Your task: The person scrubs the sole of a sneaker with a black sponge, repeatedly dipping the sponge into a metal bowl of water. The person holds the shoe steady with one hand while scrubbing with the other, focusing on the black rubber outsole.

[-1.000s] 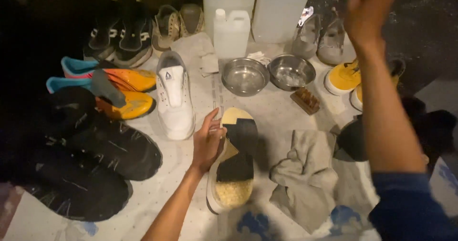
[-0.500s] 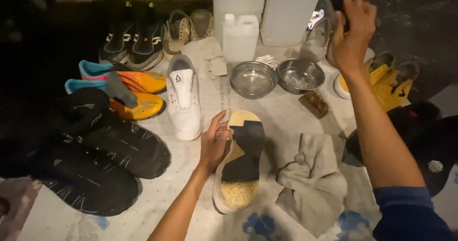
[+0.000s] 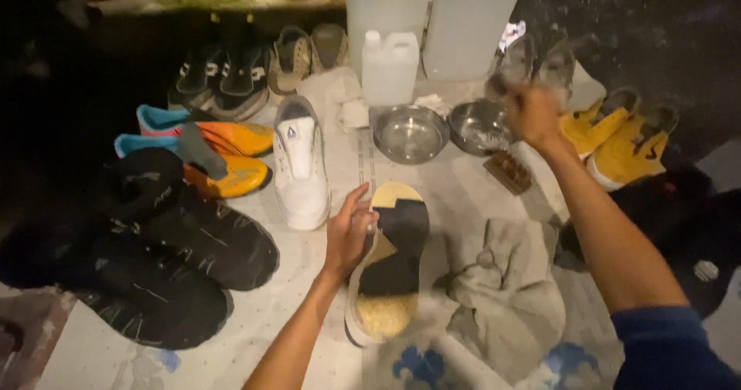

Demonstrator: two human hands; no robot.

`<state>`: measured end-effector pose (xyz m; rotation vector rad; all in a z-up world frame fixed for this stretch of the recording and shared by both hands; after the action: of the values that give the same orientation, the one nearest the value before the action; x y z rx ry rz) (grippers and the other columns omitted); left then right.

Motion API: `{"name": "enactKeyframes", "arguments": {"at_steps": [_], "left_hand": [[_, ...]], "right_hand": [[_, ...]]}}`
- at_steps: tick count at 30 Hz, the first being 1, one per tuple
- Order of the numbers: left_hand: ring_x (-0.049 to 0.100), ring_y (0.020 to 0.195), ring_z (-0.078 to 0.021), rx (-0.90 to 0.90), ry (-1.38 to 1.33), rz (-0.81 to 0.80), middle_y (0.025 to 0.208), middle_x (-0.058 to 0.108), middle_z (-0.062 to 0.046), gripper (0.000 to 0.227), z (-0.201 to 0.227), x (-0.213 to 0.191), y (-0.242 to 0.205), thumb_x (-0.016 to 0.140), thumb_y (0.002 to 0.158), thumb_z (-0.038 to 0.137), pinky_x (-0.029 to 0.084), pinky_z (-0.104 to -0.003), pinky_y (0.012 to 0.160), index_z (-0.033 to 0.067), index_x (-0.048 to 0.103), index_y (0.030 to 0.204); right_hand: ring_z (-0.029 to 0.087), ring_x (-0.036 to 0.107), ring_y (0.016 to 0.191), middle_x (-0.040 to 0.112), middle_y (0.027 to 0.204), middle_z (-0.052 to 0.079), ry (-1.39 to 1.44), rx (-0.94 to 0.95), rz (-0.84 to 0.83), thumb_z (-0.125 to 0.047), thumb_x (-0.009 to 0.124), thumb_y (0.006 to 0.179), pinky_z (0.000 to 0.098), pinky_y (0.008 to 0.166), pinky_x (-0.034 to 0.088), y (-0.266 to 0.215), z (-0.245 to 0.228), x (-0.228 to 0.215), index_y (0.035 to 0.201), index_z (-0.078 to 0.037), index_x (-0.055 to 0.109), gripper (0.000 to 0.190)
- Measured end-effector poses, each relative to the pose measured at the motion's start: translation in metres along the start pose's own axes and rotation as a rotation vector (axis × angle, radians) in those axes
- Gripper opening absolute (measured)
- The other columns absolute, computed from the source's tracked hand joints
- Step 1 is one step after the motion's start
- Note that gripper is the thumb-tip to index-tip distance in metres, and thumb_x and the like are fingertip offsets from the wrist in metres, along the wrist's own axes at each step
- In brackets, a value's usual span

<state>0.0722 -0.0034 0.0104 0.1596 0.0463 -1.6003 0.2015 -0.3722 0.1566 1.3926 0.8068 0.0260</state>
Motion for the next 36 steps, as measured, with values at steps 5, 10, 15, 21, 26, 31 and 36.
{"name": "enactKeyframes", "arguments": {"at_steps": [5,10,15,21,26,31,36], "left_hand": [[0.066,0.120,-0.0432,0.041,0.055,-0.002,0.126,0.071,-0.024,0.067,0.003,0.001,0.000,0.060,0.086,0.042,0.050,-0.050,0.103,0.0151,0.058,0.146],[0.066,0.119,-0.0410,0.068,0.043,0.009,0.125,0.072,-0.023,0.061,0.000,-0.001,0.009,0.061,0.089,0.036,0.050,-0.050,0.102,0.0167,0.057,0.147],[0.066,0.119,-0.0408,0.059,0.044,0.007,0.124,0.071,-0.024,0.060,0.006,0.000,0.002,0.060,0.090,0.034,0.050,-0.049,0.103,0.0151,0.056,0.147],[0.066,0.120,-0.0407,0.052,0.020,-0.013,0.124,0.072,-0.024,0.061,-0.001,-0.002,0.002,0.063,0.090,0.036,0.050,-0.051,0.103,0.0172,0.056,0.148],[0.067,0.118,-0.0399,0.061,0.047,-0.063,0.122,0.073,-0.022,0.064,0.009,0.006,-0.002,0.062,0.087,0.037,0.051,-0.051,0.101,0.0182,0.056,0.148],[0.068,0.116,-0.0406,0.064,0.047,-0.051,0.121,0.074,-0.023,0.062,0.005,0.006,-0.002,0.060,0.088,0.038,0.051,-0.051,0.100,0.0166,0.057,0.147],[0.068,0.115,-0.0451,0.100,0.056,-0.037,0.121,0.073,-0.025,0.061,0.001,0.005,0.003,0.060,0.089,0.032,0.051,-0.053,0.098,0.0152,0.057,0.148]], "right_hand": [[0.044,0.066,0.111,0.071,0.121,0.024,-0.051,0.079,-0.155,-0.007,0.066,0.103,0.0516,0.097,0.045,-0.010,-0.019,0.003,0.142,-0.002,0.067,0.039],[0.045,0.066,0.106,0.072,0.111,0.024,-0.119,-0.088,-0.287,0.004,0.068,0.085,0.0543,0.098,0.047,-0.009,0.025,0.044,0.137,-0.005,0.069,0.053],[0.044,0.064,0.101,0.072,0.108,0.027,-0.153,-0.149,-0.045,0.004,0.070,0.096,0.0489,0.096,0.046,0.008,0.018,0.010,0.140,0.004,0.069,0.044],[0.036,0.071,0.098,0.077,0.108,0.011,-0.148,-0.038,-0.243,-0.015,0.071,0.097,0.0467,0.094,0.051,-0.001,0.040,0.030,0.133,-0.015,0.075,0.036],[0.036,0.071,0.097,0.076,0.106,0.012,0.004,0.018,-0.403,-0.015,0.067,0.093,0.0431,0.090,0.054,-0.010,0.025,0.026,0.132,-0.014,0.073,0.039],[0.040,0.068,0.106,0.072,0.116,0.019,-0.101,0.034,-0.440,-0.010,0.065,0.098,0.0475,0.094,0.053,-0.033,0.011,0.029,0.138,-0.014,0.069,0.040],[0.050,0.058,0.111,0.062,0.120,0.027,-0.170,-0.054,-0.340,-0.003,0.077,0.083,0.0570,0.098,0.048,-0.014,-0.012,0.013,0.144,-0.006,0.062,0.064]]}}
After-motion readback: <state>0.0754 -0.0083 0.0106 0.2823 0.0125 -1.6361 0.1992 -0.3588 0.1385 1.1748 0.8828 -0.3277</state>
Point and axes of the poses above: each hand's wrist, its own y-axis towards the middle knuckle, its own x-axis out of the palm, z = x × y, the point moved 8 cm from there along y, towards the middle knuckle
